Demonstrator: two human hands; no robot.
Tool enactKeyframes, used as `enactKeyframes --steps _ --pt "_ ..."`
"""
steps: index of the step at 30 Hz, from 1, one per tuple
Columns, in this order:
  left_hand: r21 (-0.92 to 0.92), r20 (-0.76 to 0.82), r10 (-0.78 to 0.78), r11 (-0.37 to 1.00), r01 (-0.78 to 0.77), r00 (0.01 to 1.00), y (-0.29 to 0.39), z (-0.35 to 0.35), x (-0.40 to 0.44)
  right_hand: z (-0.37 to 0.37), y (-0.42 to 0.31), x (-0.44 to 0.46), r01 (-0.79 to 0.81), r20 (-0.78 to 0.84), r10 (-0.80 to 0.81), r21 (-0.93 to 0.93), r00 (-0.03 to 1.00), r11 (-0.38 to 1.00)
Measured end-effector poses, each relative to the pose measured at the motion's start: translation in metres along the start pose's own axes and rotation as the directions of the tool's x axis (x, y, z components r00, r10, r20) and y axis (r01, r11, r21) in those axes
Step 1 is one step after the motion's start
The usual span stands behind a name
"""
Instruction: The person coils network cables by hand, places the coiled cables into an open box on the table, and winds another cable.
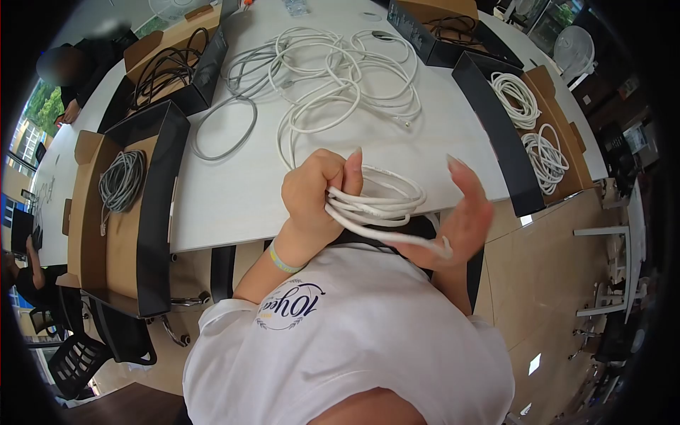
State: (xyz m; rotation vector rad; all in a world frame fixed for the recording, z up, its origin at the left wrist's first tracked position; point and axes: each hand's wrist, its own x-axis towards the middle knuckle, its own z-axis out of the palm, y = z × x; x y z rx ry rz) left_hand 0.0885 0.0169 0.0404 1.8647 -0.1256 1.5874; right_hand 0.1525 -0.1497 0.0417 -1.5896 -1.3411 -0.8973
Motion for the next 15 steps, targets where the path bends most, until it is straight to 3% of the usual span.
enactKeyframes --steps 2,4,5,6,7,8,10,15 --pt "0.045 0.038 -0.027 0.999 0.026 0.999 0.000 0.000 0.002 0.009 0.002 0.003 0.248 -0.343 -0.231 0.004 0.911 0.969" --pt "0.046 0.071 -0.023 0.999 0.020 0.997 0.002 0.000 0.005 0.003 -0.009 0.012 0.254 -0.440 -0.238 -0.024 0.866 0.967" --pt "0.044 0.106 -0.024 0.999 0.020 0.994 0.004 0.001 0.005 -0.006 -0.017 0.013 0.054 -0.203 -0.049 0.021 0.978 0.998" --pt "0.027 0.122 0.027 0.999 -0.031 0.992 0.005 0.002 0.005 -0.012 -0.022 0.015 -0.153 0.051 0.152 0.013 0.987 0.988" --pt "0.029 0.122 0.028 0.999 -0.031 0.992 0.008 0.004 0.006 -0.009 -0.023 0.022 -0.294 0.125 0.283 0.083 0.951 0.952" --pt "-0.007 0.130 0.072 0.997 -0.071 0.989 0.011 0.005 0.008 -0.008 -0.020 0.019 -0.291 0.126 0.280 0.084 0.952 0.953" --pt "-0.004 0.153 0.151 0.988 -0.152 0.977 0.015 0.006 0.013 -0.005 -0.016 0.018 -0.614 0.498 0.391 0.437 0.774 0.657" --pt "-0.050 0.144 0.254 0.967 -0.249 0.957 0.021 0.014 0.017 -0.011 -0.008 0.015 -0.583 0.613 0.265 0.402 0.744 0.706"
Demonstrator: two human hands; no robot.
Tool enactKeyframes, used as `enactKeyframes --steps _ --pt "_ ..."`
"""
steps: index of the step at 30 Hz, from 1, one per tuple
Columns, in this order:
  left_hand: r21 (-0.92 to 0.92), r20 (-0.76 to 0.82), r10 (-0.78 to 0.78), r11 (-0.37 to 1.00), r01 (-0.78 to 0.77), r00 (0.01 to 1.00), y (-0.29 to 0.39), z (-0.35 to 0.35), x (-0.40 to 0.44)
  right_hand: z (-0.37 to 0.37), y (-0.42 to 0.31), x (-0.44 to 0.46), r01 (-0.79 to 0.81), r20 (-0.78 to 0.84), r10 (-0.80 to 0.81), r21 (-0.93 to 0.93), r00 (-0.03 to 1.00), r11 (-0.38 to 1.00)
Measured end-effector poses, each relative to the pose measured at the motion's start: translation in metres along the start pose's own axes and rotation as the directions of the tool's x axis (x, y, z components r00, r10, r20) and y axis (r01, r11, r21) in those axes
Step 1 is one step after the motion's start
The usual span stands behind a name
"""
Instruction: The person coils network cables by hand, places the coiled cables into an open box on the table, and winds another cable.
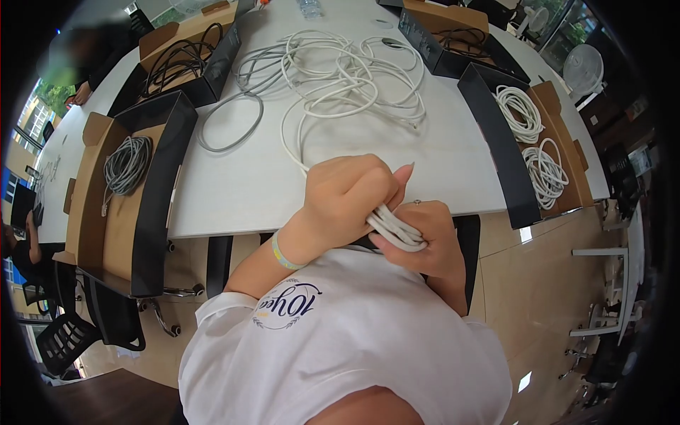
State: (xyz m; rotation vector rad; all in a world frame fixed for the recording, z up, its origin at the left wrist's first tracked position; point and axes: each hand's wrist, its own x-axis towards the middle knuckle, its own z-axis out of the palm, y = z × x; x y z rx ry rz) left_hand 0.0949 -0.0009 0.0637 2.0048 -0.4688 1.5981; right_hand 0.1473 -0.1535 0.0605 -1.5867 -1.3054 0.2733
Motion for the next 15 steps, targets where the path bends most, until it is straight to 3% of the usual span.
enactKeyframes --steps 4,6,7,10,12,14,15 --pt "-0.085 0.106 -0.114 0.989 0.123 0.988 0.003 -0.006 0.012 -0.001 0.008 0.001 0.159 -0.110 -0.154 0.033 0.982 0.987" --pt "-0.081 0.205 -0.139 0.984 0.158 0.969 0.000 -0.016 0.017 -0.006 0.005 0.006 0.375 -0.119 -0.416 -0.265 0.902 0.888" --pt "-0.030 0.240 -0.168 0.983 0.180 0.956 -0.003 -0.023 0.022 -0.005 0.014 0.006 0.491 -0.158 -0.501 -0.101 0.851 0.865" --pt "0.069 0.367 -0.255 0.967 0.247 0.895 -0.021 -0.038 0.022 -0.007 0.011 0.002 0.612 -0.261 -0.584 0.035 0.768 0.790" --pt "-0.127 0.490 -0.403 0.844 0.521 0.773 -0.024 -0.040 0.019 -0.008 0.013 0.005 0.652 -0.231 -0.630 0.029 0.742 0.757" --pt "-0.198 0.505 -0.398 0.811 0.551 0.766 -0.018 -0.030 0.011 -0.004 0.018 0.012 0.731 -0.238 -0.694 0.143 0.679 0.667" --pt "-0.444 0.474 -0.418 0.646 0.620 0.775 -0.016 -0.020 0.001 -0.002 0.020 0.015 0.733 -0.233 -0.697 0.151 0.678 0.663"
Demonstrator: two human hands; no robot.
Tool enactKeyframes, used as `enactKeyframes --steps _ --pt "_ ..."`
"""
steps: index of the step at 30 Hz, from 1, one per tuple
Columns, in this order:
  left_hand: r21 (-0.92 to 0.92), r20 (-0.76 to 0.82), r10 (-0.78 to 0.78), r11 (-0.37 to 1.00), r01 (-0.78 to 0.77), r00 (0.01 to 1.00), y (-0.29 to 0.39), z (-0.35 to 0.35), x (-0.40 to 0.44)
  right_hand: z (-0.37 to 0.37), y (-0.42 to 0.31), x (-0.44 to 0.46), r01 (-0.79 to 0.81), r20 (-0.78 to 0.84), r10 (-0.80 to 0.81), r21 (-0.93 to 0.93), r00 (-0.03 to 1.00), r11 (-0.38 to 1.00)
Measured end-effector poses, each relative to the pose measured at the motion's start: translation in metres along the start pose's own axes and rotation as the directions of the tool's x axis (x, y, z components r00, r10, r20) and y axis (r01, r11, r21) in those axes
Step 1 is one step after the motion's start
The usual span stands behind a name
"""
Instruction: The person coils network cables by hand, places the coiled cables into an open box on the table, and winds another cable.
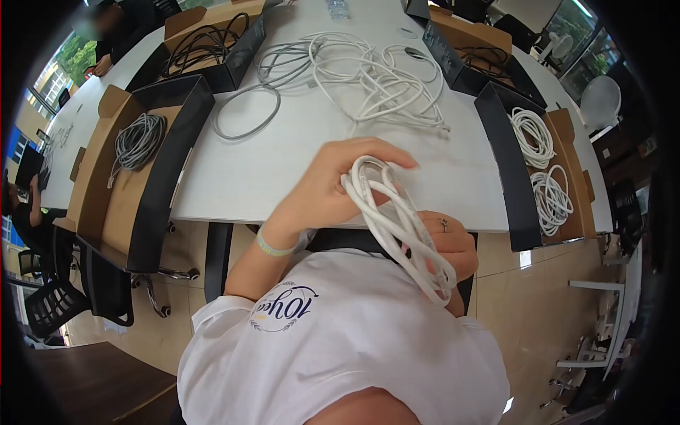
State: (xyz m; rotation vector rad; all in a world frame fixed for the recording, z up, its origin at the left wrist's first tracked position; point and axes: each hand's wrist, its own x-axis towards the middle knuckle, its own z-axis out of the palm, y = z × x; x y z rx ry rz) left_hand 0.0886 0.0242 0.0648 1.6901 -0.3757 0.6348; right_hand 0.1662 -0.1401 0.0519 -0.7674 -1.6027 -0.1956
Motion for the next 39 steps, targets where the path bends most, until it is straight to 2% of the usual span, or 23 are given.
enactKeyframes --steps 1,4,5,6,7,10,11,15,16,18,21,23,24,25,26,28,29,31,33,34,35,36,39 --pt "-0.300 -0.040 -0.003 0.954 -0.009 0.999 -0.010 0.008 -0.004 0.002 0.004 0.000 0.012 -0.031 -0.010 0.087 0.999 0.996" --pt "-0.624 -0.048 0.075 0.776 -0.088 0.996 -0.034 0.016 -0.009 0.014 0.000 -0.010 0.005 -0.140 0.028 0.230 0.990 0.973" --pt "-0.775 -0.047 0.099 0.625 -0.099 0.994 -0.039 0.016 -0.009 0.015 -0.011 -0.019 -0.371 -0.130 0.375 0.054 0.918 0.927" --pt "-0.798 -0.001 0.088 0.600 -0.054 0.996 -0.040 0.012 -0.009 0.015 -0.016 -0.027 -0.688 -0.181 0.666 -0.119 0.724 0.716" --pt "-0.808 -0.028 0.046 0.586 -0.050 0.999 -0.038 0.013 -0.012 0.029 0.016 -0.024 -0.175 -0.291 0.251 0.264 0.923 0.948" --pt "-0.773 -0.068 -0.078 0.635 -0.003 0.995 -0.028 0.018 -0.017 0.021 0.010 -0.010 -0.294 -0.240 0.370 0.301 0.897 0.907" --pt "-0.774 -0.051 -0.123 0.632 0.039 0.991 -0.021 0.020 -0.016 0.026 0.019 -0.006 -0.106 -0.250 0.215 0.389 0.944 0.915" --pt "-0.583 0.000 -0.150 0.803 0.121 0.989 -0.009 0.041 -0.012 0.015 0.017 -0.001 -0.020 -0.225 0.157 0.512 0.962 0.859" --pt "-0.531 0.165 -0.171 0.815 0.234 0.971 -0.009 0.037 -0.013 0.018 0.021 0.001 -0.015 -0.227 0.152 0.514 0.962 0.858" --pt "-0.553 0.014 -0.151 0.823 0.133 0.988 -0.008 0.048 -0.013 0.031 0.031 0.002 0.048 -0.450 0.225 0.519 0.865 0.853" --pt "-0.606 -0.301 -0.152 0.792 -0.066 0.941 -0.020 0.058 -0.019 0.037 0.036 -0.004 -0.182 -0.468 0.294 0.271 0.833 0.945" --pt "-0.592 -0.543 -0.198 0.779 -0.205 0.816 -0.020 0.064 -0.014 0.028 0.051 -0.022 -0.328 -0.376 0.327 0.064 0.867 0.943" --pt "-0.511 -0.581 -0.173 0.838 -0.191 0.795 -0.019 0.059 -0.016 0.027 0.052 -0.020 -0.435 -0.344 0.394 -0.048 0.852 0.899" --pt "-0.426 -0.617 -0.146 0.888 -0.173 0.773 -0.017 0.053 -0.018 0.027 0.050 -0.013 -0.479 -0.286 0.479 0.073 0.830 0.875" --pt "-0.435 -0.687 -0.156 0.870 -0.230 0.710 -0.015 0.053 -0.014 0.027 0.048 -0.012 -0.479 -0.282 0.482 0.082 0.830 0.874" --pt "-0.584 -0.654 -0.192 0.743 -0.327 0.732 -0.015 0.034 -0.023 0.030 0.044 -0.014 -0.482 -0.290 0.450 -0.048 0.845 0.875" --pt "-0.528 -0.671 -0.240 0.819 -0.225 0.702 -0.010 0.021 -0.025 0.029 0.049 -0.019 -0.426 -0.312 0.381 -0.089 0.870 0.900" --pt "-0.197 -0.720 -0.064 0.974 -0.114 0.691 -0.010 0.002 -0.037 0.023 0.046 -0.012 -0.341 -0.328 0.297 -0.083 0.897 0.936" --pt "0.204 -0.729 0.140 0.979 0.017 0.670 -0.008 -0.003 -0.050 0.015 0.042 -0.006 -0.155 -0.274 0.102 -0.181 0.956 0.971" --pt "0.458 -0.696 0.245 0.875 0.154 0.675 -0.002 -0.003 -0.052 0.010 0.038 -0.003 -0.152 -0.273 0.100 -0.175 0.957 0.973" --pt "0.687 -0.478 0.370 0.723 0.077 0.797 0.000 -0.009 -0.054 0.006 0.031 0.001 -0.156 -0.172 0.109 -0.288 0.979 0.945" --pt "0.775 -0.369 0.421 0.632 0.024 0.829 0.005 -0.006 -0.050 0.005 0.026 0.004 -0.149 -0.070 0.131 -0.399 0.989 0.905" --pt "0.850 -0.202 0.460 0.521 -0.079 0.865 0.016 0.005 -0.042 0.013 0.028 0.005 -0.113 -0.069 0.107 -0.096 0.992 0.989"
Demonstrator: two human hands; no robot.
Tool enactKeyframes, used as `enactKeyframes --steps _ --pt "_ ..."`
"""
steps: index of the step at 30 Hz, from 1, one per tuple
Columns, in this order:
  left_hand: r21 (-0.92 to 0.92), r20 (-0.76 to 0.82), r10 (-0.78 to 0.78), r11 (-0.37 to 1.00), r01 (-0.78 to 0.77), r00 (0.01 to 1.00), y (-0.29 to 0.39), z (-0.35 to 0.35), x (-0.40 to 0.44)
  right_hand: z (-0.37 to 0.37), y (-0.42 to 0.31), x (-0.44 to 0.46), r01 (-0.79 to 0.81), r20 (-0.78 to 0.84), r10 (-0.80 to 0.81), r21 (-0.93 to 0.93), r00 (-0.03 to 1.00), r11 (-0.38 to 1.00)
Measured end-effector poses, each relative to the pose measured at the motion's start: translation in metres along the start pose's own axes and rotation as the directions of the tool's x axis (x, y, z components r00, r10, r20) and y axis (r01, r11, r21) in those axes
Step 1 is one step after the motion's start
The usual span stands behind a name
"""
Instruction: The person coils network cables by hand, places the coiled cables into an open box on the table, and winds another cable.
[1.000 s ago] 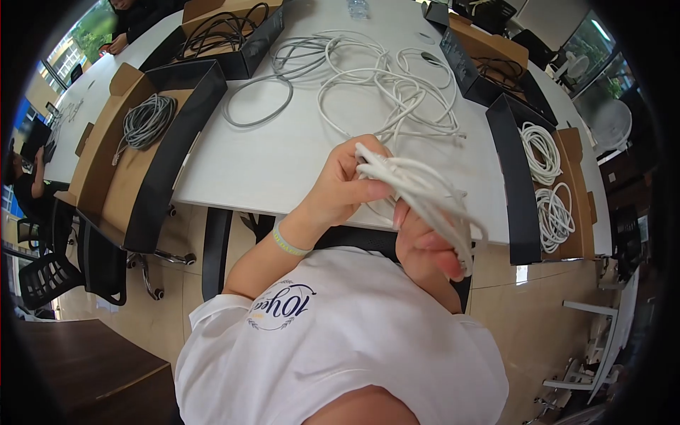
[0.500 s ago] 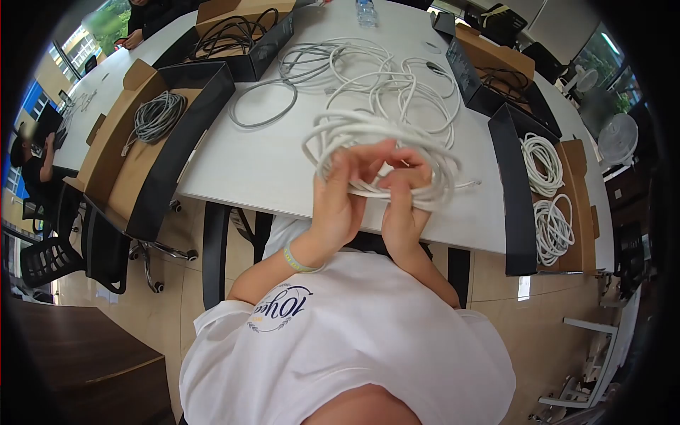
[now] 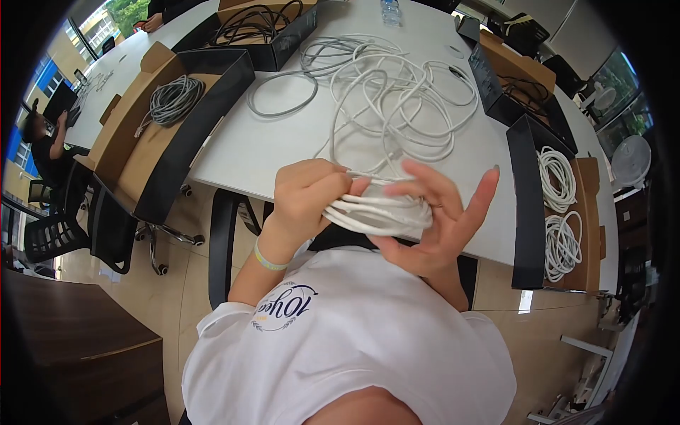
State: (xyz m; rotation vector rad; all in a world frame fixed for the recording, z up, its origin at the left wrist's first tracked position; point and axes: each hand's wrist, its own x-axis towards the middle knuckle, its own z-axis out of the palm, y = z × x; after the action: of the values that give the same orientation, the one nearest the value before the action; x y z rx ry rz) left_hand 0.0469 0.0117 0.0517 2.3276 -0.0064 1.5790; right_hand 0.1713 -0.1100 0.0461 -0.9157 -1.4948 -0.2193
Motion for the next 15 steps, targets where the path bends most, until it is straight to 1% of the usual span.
enactKeyframes --steps 1,2,3,5,6,8,10,11,12,13,14,15 --pt "0.020 0.038 0.003 1.000 -0.004 0.999 0.006 -0.003 0.002 0.001 -0.001 0.001 0.013 0.023 -0.016 0.151 1.000 0.989" --pt "0.036 0.028 0.024 0.999 -0.025 0.999 0.008 -0.004 0.004 -0.002 -0.013 0.004 -0.216 0.059 0.210 0.152 0.976 0.964" --pt "0.033 0.029 0.020 0.999 -0.021 0.999 0.009 -0.005 0.005 -0.006 -0.012 0.004 -0.220 0.060 0.214 0.150 0.975 0.964" --pt "0.063 0.102 0.057 0.996 -0.064 0.993 0.011 -0.009 0.005 -0.018 -0.008 0.005 -0.104 0.303 0.154 -0.177 0.941 0.979" --pt "0.061 0.102 0.056 0.996 -0.062 0.993 0.011 -0.007 0.004 -0.012 -0.010 0.006 -0.140 0.210 0.171 -0.152 0.963 0.978" --pt "-0.099 0.007 0.031 0.995 -0.030 0.999 0.008 0.000 0.005 -0.018 -0.010 0.001 -0.127 0.228 0.156 -0.138 0.961 0.982" --pt "-0.147 -0.103 -0.044 0.989 0.028 0.994 0.003 0.002 0.004 -0.018 -0.006 -0.005 -0.115 0.241 0.143 -0.125 0.960 0.985" --pt "-0.172 -0.077 -0.102 0.981 0.088 0.992 -0.001 0.000 0.001 -0.017 -0.003 -0.009 -0.122 0.159 0.106 0.095 0.982 0.988" --pt "-0.246 -0.048 -0.164 0.958 0.148 0.985 -0.006 0.002 0.001 -0.016 -0.001 -0.011 -0.107 0.070 0.090 0.311 0.993 0.944" --pt "-0.314 -0.015 -0.221 0.927 0.206 0.975 -0.012 0.005 0.001 -0.015 -0.001 -0.010 -0.058 0.073 0.034 0.368 0.997 0.928" --pt "-0.428 0.066 -0.271 0.862 0.272 0.960 -0.015 0.007 -0.001 -0.012 -0.002 -0.010 -0.060 0.073 0.036 0.367 0.997 0.928" --pt "-0.510 0.112 -0.287 0.805 0.303 0.951 -0.012 0.010 -0.002 -0.009 -0.001 -0.010 -0.025 0.053 0.004 0.412 0.999 0.911"
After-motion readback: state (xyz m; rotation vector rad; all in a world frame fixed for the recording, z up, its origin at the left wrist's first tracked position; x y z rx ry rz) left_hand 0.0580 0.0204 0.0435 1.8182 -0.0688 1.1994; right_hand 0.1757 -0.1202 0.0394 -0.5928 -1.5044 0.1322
